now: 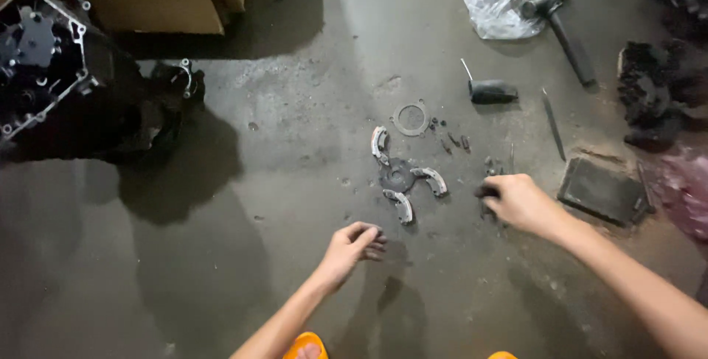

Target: The person assembles a circular mechanical component on the floor, fitting curved metal pieces into a central housing. They use pliers to secure a ring and adjust internal parts, then briefly move to a lathe to handle a cylindrical object before returning to the floor to continue the assembly.

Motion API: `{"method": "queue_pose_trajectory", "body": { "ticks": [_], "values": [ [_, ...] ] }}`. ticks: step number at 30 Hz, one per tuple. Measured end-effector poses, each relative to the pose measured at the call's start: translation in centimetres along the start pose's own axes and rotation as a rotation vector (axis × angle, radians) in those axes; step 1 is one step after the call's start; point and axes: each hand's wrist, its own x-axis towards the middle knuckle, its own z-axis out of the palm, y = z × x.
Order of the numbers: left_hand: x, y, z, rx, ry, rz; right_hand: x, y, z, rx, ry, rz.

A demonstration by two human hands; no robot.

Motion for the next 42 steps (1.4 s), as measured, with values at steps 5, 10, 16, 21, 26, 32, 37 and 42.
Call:
{"method": "queue_pose_trajectory", "body": {
  "ticks": [5, 10, 16, 21, 26, 32, 37, 42],
  "values": [
    [-0.1, -1.8, 4.0, -0.363, -0.113, 0.043, -4.7, -7.2, 4.1, -0.096, 0.139, -0.376],
    [4.1, -7.4, 2.9, -0.766, -0.018, 0.101, -6.7, -13.4, 7.0, -0.314, 0.196, -0.67],
    [-1.6, -1.0, 0.9, -1.021, -0.287, 0.126, -7.8, -13.3, 5.5, -0.465, 0.265, -0.622],
    [-1.7, -2.2, -0.9, -1.05, -0.323, 0.068, -8.5, -14.2, 6.8, -0.417, 0.252, -0.675],
    [-1.5, -2.9, -1.2, -1.057, -0.316, 0.055, -8.7, -14.6, 8.7, -0.255, 0.341, -0.761],
    [0.9, -3.1, 1.3, -0.899, -0.265, 0.052, -6.1, -11.8, 10.6, -0.099, 0.537, -0.798],
    [3.2, -4.4, 2.8, -0.698, 0.141, 0.134, 1.1, -7.3, 10.7, 0.178, 0.61, -0.708],
    [4.1, -8.1, 1.9, -0.488, 0.265, 0.186, 11.2, -4.1, 9.8, -0.028, 0.765, -0.651]
  ]
}}
